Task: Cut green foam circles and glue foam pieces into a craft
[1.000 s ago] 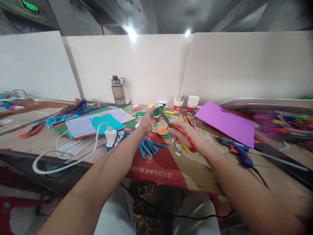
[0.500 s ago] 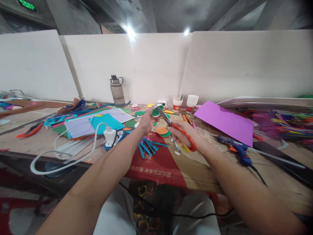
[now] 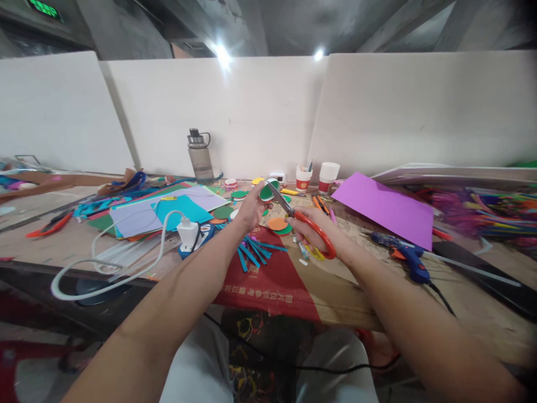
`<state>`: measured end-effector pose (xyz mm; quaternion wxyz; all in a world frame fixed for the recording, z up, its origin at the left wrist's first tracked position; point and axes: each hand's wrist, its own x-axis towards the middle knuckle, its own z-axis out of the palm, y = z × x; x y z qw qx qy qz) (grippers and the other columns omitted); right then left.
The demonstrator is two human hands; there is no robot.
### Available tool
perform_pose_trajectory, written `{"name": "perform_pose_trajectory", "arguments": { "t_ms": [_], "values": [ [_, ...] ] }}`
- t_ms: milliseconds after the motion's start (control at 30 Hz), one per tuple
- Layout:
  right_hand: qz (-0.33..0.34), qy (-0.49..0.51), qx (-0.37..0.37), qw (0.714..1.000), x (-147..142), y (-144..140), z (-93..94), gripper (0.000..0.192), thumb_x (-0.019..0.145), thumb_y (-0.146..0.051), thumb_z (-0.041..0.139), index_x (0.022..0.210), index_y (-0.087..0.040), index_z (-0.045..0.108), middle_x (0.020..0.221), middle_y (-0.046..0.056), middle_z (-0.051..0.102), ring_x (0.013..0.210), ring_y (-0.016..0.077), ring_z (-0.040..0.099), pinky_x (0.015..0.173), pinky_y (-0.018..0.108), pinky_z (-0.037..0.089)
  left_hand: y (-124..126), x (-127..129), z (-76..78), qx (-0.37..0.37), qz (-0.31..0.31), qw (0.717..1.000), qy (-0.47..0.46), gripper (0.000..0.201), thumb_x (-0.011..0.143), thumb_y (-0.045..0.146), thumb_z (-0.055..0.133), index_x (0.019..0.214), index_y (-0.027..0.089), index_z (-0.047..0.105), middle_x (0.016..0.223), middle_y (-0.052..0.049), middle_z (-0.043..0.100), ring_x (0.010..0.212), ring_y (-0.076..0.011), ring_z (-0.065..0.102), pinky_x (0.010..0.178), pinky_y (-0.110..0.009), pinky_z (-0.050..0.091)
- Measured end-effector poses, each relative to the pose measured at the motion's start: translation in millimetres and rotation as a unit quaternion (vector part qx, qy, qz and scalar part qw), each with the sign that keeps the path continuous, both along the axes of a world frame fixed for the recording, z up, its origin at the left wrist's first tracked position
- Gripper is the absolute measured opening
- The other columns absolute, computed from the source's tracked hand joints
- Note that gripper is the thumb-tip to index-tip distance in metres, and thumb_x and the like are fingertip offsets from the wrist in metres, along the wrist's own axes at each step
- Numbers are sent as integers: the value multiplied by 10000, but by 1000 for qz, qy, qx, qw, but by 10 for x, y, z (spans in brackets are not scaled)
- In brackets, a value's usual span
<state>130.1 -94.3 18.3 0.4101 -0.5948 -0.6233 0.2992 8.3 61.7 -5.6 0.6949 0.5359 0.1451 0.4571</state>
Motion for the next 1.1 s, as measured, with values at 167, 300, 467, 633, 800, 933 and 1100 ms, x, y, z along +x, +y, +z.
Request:
{"name": "perform_pose_trajectory", "arguments": {
  "t_ms": [167,300,467,633,800,933,1100],
  "values": [
    [1,-13,12,1000,16,16,-32,217,859,-353,551,727,-218,444,493,-64,482,368,80,445,357,180,365,-13,3,-2,3,0,1000,-5,409,782,510,612,995,165,669,990,-90,724,797,-174,641,561,-242,384],
    [2,-33,35,999,30,25,-57,218,861,-334,535,705,-216,440,485,-61,486,379,84,451,393,192,367,-29,3,14,-10,1,1000,-11,415,782,505,621,1031,175,662,989,-85,728,808,-174,648,555,-234,384],
    [0,-41,34,999,27,16,-33,203,855,-309,540,700,-221,444,478,-62,478,399,96,465,412,205,371,-52,0,29,-15,11,1000,-9,403,795,519,626,988,168,668,974,-80,733,759,-158,647,548,-235,385],
    [4,-60,50,997,47,49,-72,205,858,-338,553,719,-219,461,539,-48,504,432,102,491,420,212,391,-64,-2,33,-7,11,1000,-5,437,785,531,643,1017,162,677,983,-92,733,820,-178,661,573,-244,390],
    [2,-55,40,998,94,84,-130,218,838,-423,614,873,-220,545,676,-15,566,539,124,569,443,213,434,-35,4,34,-13,22,1000,-10,447,773,534,648,1016,161,686,1009,-93,729,823,-177,640,584,-246,394],
    [27,-78,54,995,109,60,-114,248,850,-455,605,921,-225,545,686,-29,548,579,119,559,506,217,471,-23,-3,50,-23,26,999,-28,443,787,517,634,1048,162,680,999,-86,725,808,-169,638,591,-242,413],
    [40,-15,-6,999,53,9,-44,288,866,-509,552,822,-235,474,609,-45,511,453,121,533,409,236,462,-28,-27,76,-23,5,999,-37,457,790,484,605,1119,173,667,1014,-79,726,861,-186,655,651,-257,454]
  ]
}}
